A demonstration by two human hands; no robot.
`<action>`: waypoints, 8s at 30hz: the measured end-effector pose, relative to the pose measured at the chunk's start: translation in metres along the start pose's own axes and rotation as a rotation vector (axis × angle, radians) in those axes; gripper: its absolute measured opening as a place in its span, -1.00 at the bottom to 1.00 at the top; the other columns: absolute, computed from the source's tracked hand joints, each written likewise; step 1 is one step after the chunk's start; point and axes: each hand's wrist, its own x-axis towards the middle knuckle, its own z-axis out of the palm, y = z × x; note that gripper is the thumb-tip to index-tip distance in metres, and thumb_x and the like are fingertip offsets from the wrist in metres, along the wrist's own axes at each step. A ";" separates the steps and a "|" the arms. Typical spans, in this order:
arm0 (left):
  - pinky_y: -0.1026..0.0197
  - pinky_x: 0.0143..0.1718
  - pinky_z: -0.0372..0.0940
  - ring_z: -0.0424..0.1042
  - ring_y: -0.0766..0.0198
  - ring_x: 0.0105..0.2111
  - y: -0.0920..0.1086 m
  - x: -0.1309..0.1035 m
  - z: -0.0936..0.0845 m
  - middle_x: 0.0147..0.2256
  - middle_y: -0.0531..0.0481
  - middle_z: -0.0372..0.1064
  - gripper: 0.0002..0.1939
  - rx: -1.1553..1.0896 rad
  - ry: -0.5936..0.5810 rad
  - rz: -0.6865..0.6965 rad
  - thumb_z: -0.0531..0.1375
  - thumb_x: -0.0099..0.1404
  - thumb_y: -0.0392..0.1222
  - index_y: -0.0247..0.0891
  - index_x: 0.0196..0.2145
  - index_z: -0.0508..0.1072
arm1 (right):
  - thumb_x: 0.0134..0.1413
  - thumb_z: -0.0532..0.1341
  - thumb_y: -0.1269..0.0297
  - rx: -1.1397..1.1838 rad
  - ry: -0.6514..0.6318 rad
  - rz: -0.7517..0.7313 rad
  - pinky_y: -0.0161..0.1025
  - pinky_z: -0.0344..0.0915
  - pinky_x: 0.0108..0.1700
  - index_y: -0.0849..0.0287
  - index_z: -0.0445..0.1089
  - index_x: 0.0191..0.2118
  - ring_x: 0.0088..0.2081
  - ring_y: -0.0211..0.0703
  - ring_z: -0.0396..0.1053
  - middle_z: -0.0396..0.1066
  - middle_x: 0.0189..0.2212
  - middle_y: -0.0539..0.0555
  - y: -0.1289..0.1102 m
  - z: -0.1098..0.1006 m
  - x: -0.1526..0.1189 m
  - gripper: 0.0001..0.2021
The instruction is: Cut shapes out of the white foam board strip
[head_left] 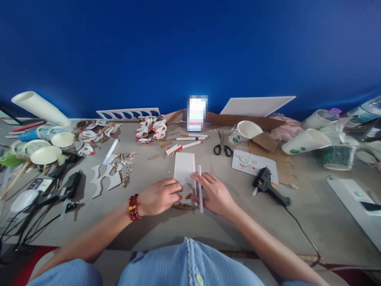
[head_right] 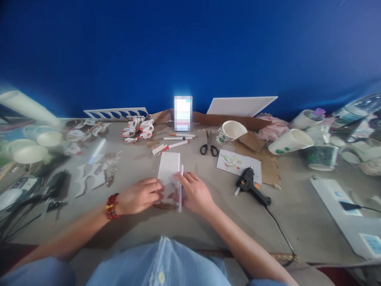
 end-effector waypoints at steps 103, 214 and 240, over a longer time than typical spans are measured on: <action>-0.04 0.03 0.27 0.36 -0.02 0.07 0.061 -0.014 0.045 0.13 -0.30 0.34 -0.64 0.423 0.148 -0.118 0.06 0.43 -0.26 -0.46 0.11 0.36 | 0.05 0.24 0.24 0.755 -0.420 0.512 -0.43 0.06 -0.64 0.21 0.44 -0.40 -0.69 -0.40 0.10 0.28 -0.71 -0.10 -0.010 -0.022 0.072 -0.86; -0.02 0.09 0.17 0.30 0.03 0.04 0.062 -0.011 0.038 0.12 -0.19 0.36 -0.64 0.420 0.108 -0.147 0.02 0.46 -0.17 -0.40 0.08 0.41 | 0.24 0.17 0.05 0.706 -0.099 0.481 -0.39 0.30 -0.60 0.19 0.50 -0.25 -0.64 -0.31 0.29 0.45 -0.57 0.03 -0.012 -0.016 -0.006 -0.70; -0.04 0.11 0.13 0.29 0.01 0.05 0.059 -0.011 0.039 0.15 -0.17 0.32 -0.64 0.402 0.100 -0.141 0.06 0.44 -0.17 -0.35 0.11 0.38 | 0.11 0.25 0.19 0.655 -0.455 0.449 -0.44 0.25 -0.62 0.23 0.51 -0.31 -0.65 -0.37 0.27 0.44 -0.59 0.01 0.008 -0.048 0.051 -0.80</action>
